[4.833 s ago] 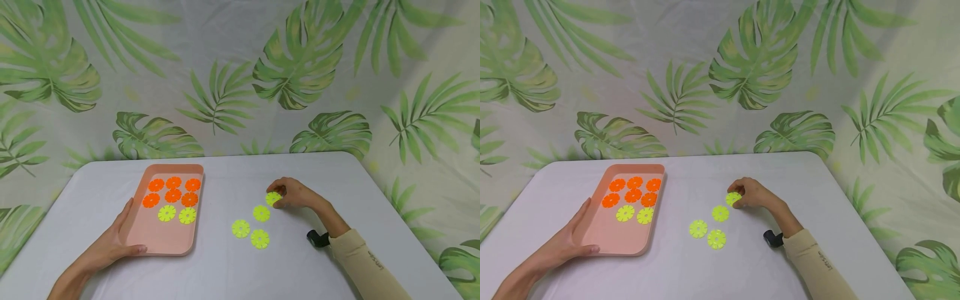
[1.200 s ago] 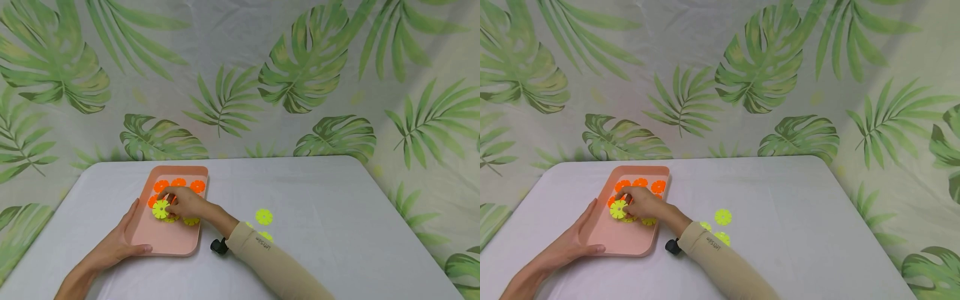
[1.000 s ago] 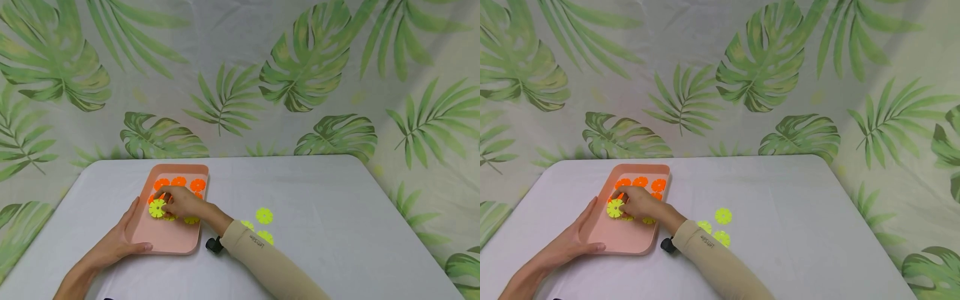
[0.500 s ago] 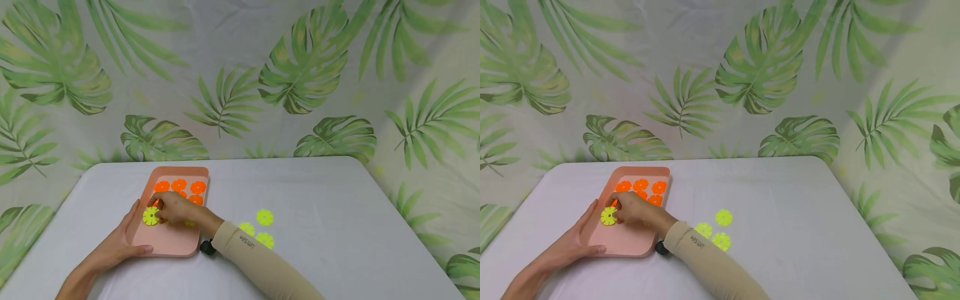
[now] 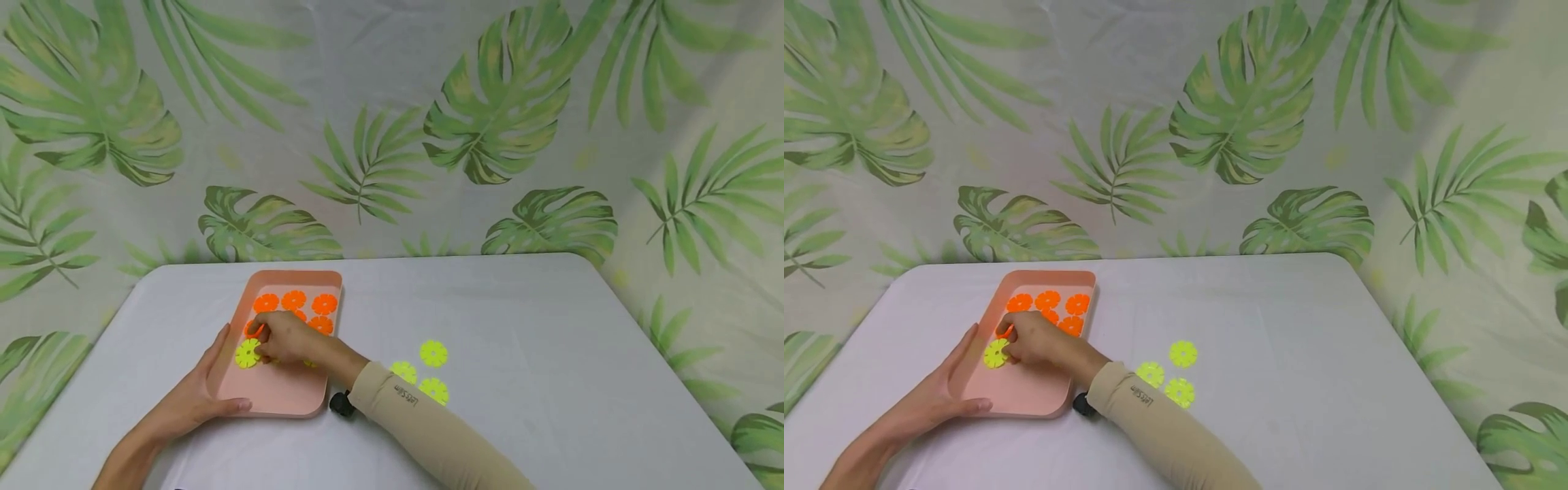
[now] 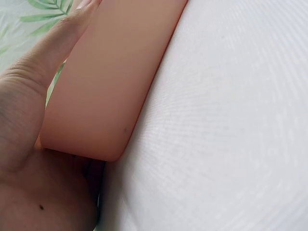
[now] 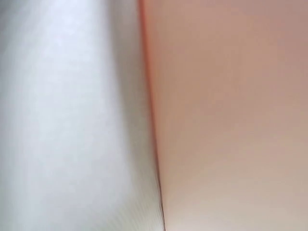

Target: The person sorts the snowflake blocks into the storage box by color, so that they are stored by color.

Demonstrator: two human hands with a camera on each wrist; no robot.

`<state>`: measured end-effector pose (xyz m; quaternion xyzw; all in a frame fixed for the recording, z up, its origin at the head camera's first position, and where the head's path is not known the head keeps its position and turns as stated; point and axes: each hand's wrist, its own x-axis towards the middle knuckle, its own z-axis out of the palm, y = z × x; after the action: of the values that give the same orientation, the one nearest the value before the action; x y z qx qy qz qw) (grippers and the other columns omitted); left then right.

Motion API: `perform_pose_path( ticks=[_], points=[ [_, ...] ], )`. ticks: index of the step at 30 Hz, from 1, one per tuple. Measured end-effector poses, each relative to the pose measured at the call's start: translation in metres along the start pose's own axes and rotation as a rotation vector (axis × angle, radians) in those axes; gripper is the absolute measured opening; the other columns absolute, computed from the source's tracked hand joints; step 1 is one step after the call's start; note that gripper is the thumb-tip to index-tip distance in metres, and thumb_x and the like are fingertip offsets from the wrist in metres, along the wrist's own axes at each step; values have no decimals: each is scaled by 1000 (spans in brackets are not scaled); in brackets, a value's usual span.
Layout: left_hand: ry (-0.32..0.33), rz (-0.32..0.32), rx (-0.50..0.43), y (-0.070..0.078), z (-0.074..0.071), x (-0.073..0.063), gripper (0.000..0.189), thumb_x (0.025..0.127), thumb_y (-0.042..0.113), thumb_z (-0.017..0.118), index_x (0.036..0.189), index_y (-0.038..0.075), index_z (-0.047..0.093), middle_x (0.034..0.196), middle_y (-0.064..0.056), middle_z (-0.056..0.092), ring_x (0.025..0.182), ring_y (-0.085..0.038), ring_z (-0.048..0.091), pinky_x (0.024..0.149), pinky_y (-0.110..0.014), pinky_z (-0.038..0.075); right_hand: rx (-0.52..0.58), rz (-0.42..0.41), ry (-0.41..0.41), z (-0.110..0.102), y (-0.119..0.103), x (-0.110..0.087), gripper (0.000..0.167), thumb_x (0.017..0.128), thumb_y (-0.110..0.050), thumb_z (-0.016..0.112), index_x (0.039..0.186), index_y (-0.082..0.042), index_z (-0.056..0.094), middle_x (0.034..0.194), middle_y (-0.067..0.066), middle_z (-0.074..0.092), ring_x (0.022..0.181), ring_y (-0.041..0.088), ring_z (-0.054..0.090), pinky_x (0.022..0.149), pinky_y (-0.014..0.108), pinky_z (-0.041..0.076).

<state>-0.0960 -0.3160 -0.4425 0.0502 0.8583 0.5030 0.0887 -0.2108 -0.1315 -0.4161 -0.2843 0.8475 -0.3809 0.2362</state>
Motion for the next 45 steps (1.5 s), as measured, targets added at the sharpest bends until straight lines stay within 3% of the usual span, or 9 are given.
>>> perform_pose_path(
  ticks=[6, 13, 18, 30, 39, 45],
  points=[
    [2, -6, 2, 1, 1, 1, 127, 82, 17, 85, 166, 44, -6, 176, -21, -2, 153, -49, 11, 113, -76, 14, 45, -32, -8, -8, 5, -6, 28, 97, -4, 72, 124, -8, 68, 99, 4, 69, 69, 9, 69, 61, 18, 55],
    [-3, -22, 11, 0, 1, 3, 129, 82, 18, 86, 166, 44, -8, 175, -23, -3, 153, -51, 10, 113, -79, 15, 49, -128, 24, -24, 12, -17, 25, 100, -8, 69, 125, -8, 69, 99, -2, 65, 76, 10, 69, 64, 17, 53],
    [-5, -35, 8, 0, 1, 3, 129, 82, 19, 86, 165, 45, -9, 175, -24, -3, 151, -49, 14, 112, -77, 17, 108, -176, 29, -46, 23, -28, 25, 101, -6, 67, 126, -4, 68, 98, 2, 65, 84, 22, 73, 69, 21, 57],
    [3, -52, 11, 2, 1, 3, 131, 81, 20, 87, 165, 45, -9, 175, -24, -4, 150, -50, 14, 113, -79, 14, 25, -229, 136, -92, 57, -59, 23, 99, -10, 69, 122, -5, 72, 110, 6, 72, 87, 15, 63, 77, 19, 51],
    [-4, -59, -4, -1, 2, 0, 131, 81, 17, 86, 165, 44, -10, 175, -24, -6, 149, -50, 12, 113, -80, 12, 103, -220, 133, -114, 70, -84, 20, 101, -9, 67, 120, -6, 71, 108, 11, 71, 95, 39, 73, 72, 23, 55],
    [-2, -49, 8, 0, 1, 1, 130, 81, 18, 86, 166, 43, -10, 175, -23, -6, 150, -51, 11, 112, -80, 13, 88, -204, 155, -128, 84, -100, 19, 101, -12, 67, 120, -12, 72, 104, 8, 71, 95, 37, 73, 71, 26, 53]
  ],
)
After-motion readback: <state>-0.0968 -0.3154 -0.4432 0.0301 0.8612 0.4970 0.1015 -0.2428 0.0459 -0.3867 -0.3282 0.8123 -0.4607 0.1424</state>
